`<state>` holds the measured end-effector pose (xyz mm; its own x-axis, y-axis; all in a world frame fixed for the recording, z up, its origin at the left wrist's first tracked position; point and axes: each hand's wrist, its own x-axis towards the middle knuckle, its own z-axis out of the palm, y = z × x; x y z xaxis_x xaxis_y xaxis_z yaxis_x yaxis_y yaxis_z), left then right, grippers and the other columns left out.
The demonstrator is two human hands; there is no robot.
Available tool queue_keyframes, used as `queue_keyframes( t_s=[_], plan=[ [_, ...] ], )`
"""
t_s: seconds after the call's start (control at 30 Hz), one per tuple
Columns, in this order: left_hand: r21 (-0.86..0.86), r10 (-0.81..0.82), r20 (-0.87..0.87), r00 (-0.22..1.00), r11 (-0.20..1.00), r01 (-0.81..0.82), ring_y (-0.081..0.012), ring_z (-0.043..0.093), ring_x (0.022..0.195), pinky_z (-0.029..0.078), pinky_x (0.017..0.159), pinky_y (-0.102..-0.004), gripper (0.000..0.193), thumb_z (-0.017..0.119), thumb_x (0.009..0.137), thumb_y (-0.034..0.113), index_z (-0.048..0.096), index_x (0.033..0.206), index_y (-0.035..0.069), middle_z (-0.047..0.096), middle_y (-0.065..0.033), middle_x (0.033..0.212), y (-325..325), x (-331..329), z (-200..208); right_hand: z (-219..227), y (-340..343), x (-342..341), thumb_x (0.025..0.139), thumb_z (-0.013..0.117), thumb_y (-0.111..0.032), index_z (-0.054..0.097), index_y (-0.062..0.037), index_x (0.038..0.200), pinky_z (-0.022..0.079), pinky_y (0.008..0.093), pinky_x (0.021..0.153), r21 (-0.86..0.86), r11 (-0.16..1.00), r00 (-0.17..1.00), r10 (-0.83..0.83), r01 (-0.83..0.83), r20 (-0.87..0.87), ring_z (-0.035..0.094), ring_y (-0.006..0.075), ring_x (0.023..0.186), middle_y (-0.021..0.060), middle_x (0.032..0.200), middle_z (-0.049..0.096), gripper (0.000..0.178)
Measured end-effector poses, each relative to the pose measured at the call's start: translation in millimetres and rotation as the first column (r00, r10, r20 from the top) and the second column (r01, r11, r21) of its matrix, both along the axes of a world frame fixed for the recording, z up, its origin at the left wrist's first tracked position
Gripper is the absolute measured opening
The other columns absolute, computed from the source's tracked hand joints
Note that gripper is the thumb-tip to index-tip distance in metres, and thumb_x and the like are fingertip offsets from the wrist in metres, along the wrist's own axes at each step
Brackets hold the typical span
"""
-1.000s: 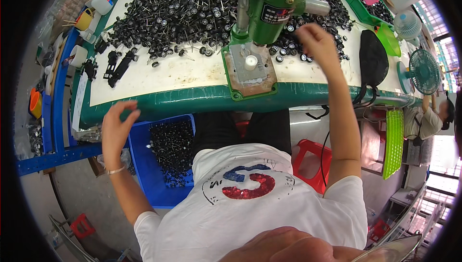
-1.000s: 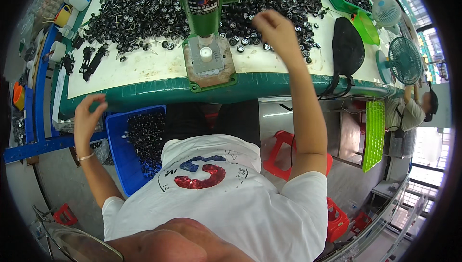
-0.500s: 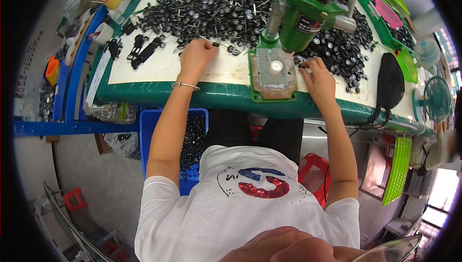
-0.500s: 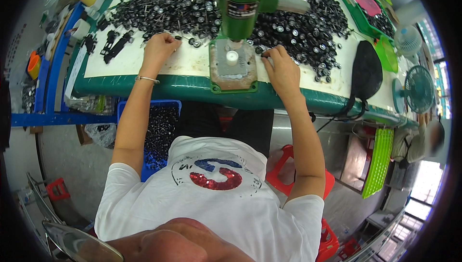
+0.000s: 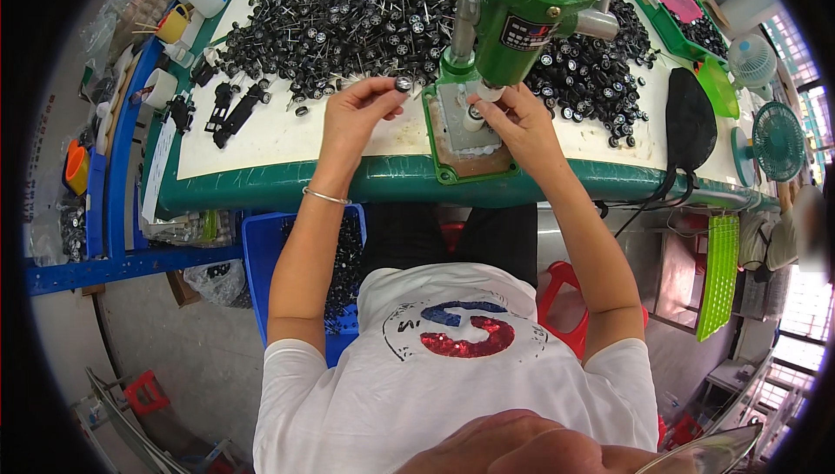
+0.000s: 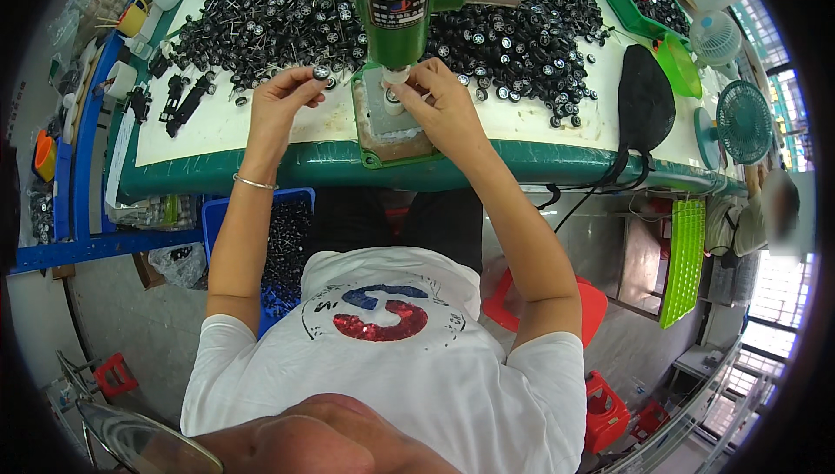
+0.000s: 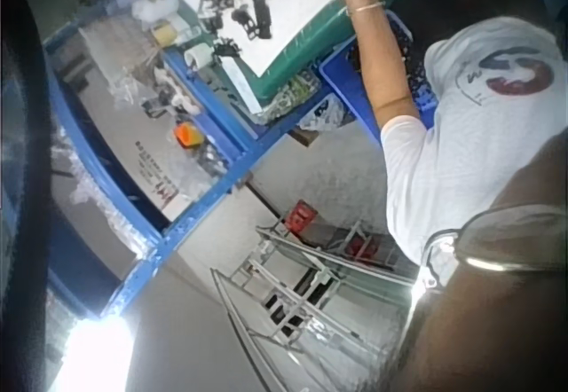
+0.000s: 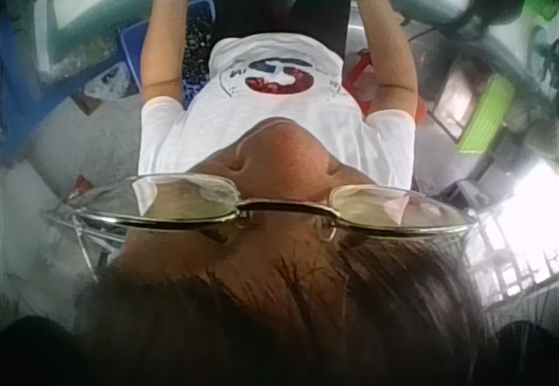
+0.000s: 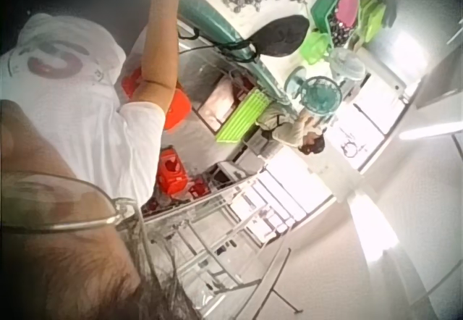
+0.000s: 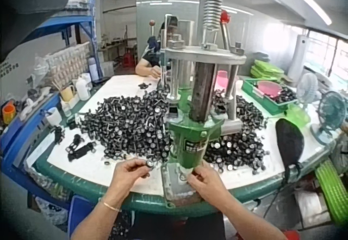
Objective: The person assembles small black plastic components using a manual press machine.
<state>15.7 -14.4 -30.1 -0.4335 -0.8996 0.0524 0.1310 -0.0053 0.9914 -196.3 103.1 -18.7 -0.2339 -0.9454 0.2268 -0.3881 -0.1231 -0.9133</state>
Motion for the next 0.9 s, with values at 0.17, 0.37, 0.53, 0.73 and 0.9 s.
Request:
queue_keyframes(
  t_s=[0.17,0.37,0.53,0.73,0.9],
  plan=[
    [-0.005,-0.106,-0.064,0.992,0.994,0.106,-0.0081,0.061,0.071,0.049,0.067,-0.0218,0.016,0.071,0.080,0.003,0.069,0.095,-0.001,0.068,-0.0047,0.082,22,-19,15,2,3,1,0.091,0.060,-0.021,0.067,-0.0018,0.104,0.044,0.0248,0.066,-0.094,0.996,0.985,-0.024,0.008,-0.169,0.053,0.0115,0.071,0.0033,0.087,0.055,0.024],
    [-0.127,-0.189,-0.082,0.979,0.976,0.178,-0.0064,0.056,0.077,0.043,0.069,-0.0199,0.014,0.072,0.078,0.004,0.071,0.091,-0.001,0.065,0.0006,0.083,36,-44,21,1,7,-10,0.094,0.056,-0.017,0.065,-0.0036,0.112,0.041,0.0197,0.059,0.131,0.991,0.941,-0.036,-0.009,0.337,0.052,0.0049,0.068,-0.0003,0.086,0.061,0.025],
    [-0.152,-0.206,-0.035,0.978,0.968,0.198,-0.0069,0.056,0.075,0.043,0.069,-0.0219,0.014,0.072,0.077,0.007,0.071,0.089,-0.001,0.065,-0.0005,0.084,40,-58,21,20,5,-32,0.094,0.055,-0.016,0.064,-0.0026,0.114,0.039,0.0176,0.057,0.041,0.994,0.932,-0.111,0.103,0.345,0.052,0.0034,0.066,-0.0005,0.086,0.062,0.026],
    [-0.161,-0.223,-0.107,0.969,0.966,0.204,-0.0077,0.057,0.075,0.044,0.069,-0.0219,0.013,0.072,0.078,0.006,0.072,0.089,-0.001,0.065,-0.0011,0.086,39,-66,23,75,-2,-70,0.095,0.052,-0.023,0.064,-0.0017,0.113,0.039,0.0178,0.056,-0.091,0.974,0.940,-0.174,0.209,0.292,0.053,0.0045,0.066,0.0010,0.082,0.061,0.030],
    [-0.134,-0.227,-0.172,0.959,0.970,0.205,-0.0081,0.057,0.076,0.044,0.070,-0.0221,0.011,0.071,0.078,0.004,0.072,0.088,-0.001,0.065,-0.0011,0.086,37,-64,16,165,-46,-42,0.093,0.047,-0.025,0.059,-0.0035,0.088,0.036,0.0256,0.053,-0.378,0.852,0.835,-0.117,0.363,0.538,0.045,0.0120,0.056,0.0021,0.067,0.052,0.026]
  ],
)
